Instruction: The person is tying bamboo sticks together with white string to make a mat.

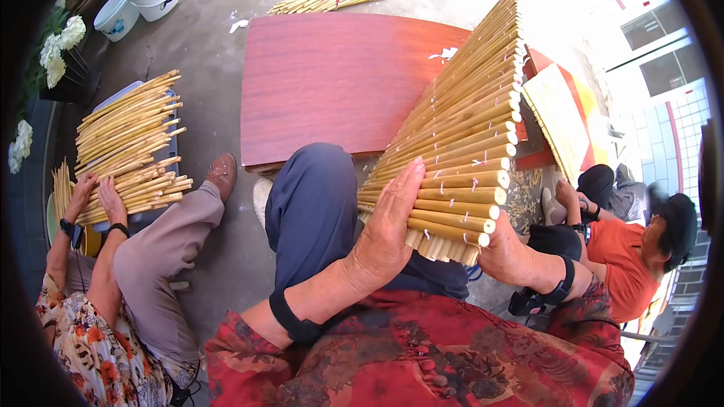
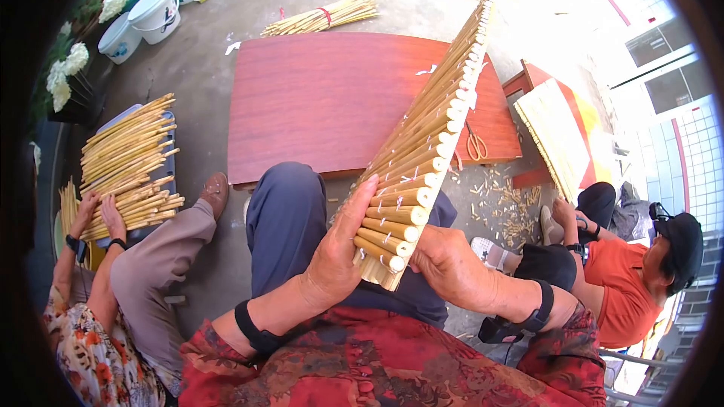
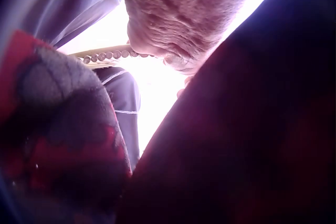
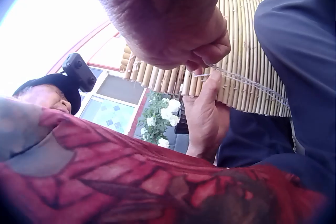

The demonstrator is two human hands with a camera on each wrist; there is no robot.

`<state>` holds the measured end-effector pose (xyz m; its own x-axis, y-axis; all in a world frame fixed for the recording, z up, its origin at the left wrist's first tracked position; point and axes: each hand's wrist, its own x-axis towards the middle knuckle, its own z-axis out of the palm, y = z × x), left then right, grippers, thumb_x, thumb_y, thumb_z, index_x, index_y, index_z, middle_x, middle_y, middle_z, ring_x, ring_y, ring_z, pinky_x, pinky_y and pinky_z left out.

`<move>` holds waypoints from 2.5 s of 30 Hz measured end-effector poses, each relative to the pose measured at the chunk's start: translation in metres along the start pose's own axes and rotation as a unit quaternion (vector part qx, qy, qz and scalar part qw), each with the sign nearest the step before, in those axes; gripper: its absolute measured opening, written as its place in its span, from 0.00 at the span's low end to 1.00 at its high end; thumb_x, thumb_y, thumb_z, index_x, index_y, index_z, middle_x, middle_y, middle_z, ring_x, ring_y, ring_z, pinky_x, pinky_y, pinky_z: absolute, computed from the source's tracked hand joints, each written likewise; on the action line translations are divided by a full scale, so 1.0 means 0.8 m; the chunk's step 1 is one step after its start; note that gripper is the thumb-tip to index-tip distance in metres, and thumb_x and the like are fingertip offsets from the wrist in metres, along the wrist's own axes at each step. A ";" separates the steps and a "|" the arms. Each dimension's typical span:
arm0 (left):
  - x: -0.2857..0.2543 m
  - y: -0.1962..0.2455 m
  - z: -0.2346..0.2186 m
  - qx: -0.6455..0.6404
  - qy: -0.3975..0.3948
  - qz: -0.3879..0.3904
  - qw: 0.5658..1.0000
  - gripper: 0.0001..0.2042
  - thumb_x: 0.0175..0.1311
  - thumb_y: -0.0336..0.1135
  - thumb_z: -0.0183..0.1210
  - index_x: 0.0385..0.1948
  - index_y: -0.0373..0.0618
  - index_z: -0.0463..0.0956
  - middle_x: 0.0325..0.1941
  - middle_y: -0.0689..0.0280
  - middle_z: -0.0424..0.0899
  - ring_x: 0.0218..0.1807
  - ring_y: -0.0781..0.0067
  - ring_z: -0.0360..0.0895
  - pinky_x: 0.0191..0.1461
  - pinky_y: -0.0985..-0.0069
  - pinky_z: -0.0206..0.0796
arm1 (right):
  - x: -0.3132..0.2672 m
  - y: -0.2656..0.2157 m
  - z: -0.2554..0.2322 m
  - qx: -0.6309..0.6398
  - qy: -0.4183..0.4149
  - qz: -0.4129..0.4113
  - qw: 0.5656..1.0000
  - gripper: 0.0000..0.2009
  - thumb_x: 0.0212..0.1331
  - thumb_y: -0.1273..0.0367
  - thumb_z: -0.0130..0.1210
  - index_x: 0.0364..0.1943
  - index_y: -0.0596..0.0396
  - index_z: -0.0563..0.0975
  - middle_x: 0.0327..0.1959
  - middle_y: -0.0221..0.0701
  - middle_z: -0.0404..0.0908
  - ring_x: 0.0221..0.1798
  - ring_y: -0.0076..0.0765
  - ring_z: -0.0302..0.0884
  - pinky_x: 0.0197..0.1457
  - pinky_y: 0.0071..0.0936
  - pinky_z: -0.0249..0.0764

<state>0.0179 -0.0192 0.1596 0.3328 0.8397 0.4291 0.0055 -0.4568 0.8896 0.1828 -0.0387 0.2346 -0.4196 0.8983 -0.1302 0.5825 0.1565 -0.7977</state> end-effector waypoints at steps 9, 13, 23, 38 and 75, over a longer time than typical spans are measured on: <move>0.007 -0.006 0.003 -0.029 0.021 -0.003 0.999 0.33 0.42 0.16 0.51 0.57 0.35 0.50 0.59 0.48 0.57 0.61 0.51 0.55 0.63 0.67 0.47 | 0.022 -0.024 0.013 -0.069 0.035 -0.101 0.992 0.14 0.48 0.80 0.45 0.41 0.57 0.70 0.27 0.38 0.72 0.25 0.38 0.71 0.29 0.28 0.69; 0.006 -0.015 -0.001 0.016 0.007 -0.016 1.000 0.30 0.53 0.25 0.52 0.59 0.38 0.48 0.59 0.53 0.59 0.57 0.60 0.63 0.56 0.73 0.58 | 0.030 -0.020 0.009 -0.062 0.009 -0.046 0.997 0.07 0.54 0.76 0.42 0.37 0.60 0.68 0.22 0.37 0.71 0.22 0.37 0.71 0.26 0.29 0.67; 0.010 -0.013 0.013 0.017 0.031 0.007 0.999 0.26 0.54 0.22 0.49 0.57 0.36 0.52 0.57 0.53 0.62 0.57 0.63 0.63 0.56 0.74 0.58 | 0.005 -0.006 -0.027 -0.019 0.131 0.003 0.991 0.19 0.58 0.67 0.45 0.52 0.63 0.61 0.39 0.42 0.74 0.44 0.36 0.73 0.41 0.29 0.70; 0.052 0.035 0.010 0.334 -0.101 0.160 0.923 0.26 0.45 0.19 0.44 0.52 0.30 0.56 0.53 0.46 0.62 0.57 0.51 0.59 0.60 0.60 0.49 | -0.019 0.006 -0.069 0.541 0.250 -0.018 0.803 0.20 0.53 0.63 0.48 0.46 0.64 0.66 0.44 0.37 0.72 0.47 0.31 0.70 0.52 0.28 0.65; 0.000 -0.226 0.003 0.522 -0.242 -0.049 0.816 0.27 0.50 0.28 0.51 0.55 0.35 0.55 0.61 0.52 0.53 0.65 0.54 0.46 0.63 0.55 0.38 | 0.114 0.351 -0.038 -0.291 0.381 0.312 0.821 0.13 0.50 0.70 0.47 0.42 0.52 0.68 0.40 0.39 0.70 0.47 0.44 0.65 0.47 0.40 0.62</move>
<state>0.0191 0.0626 -0.0018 0.6152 0.7879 0.0271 0.7709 -0.6084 0.1886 0.3293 0.0997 0.0168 0.5138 0.8397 0.1756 0.8452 -0.4604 -0.2714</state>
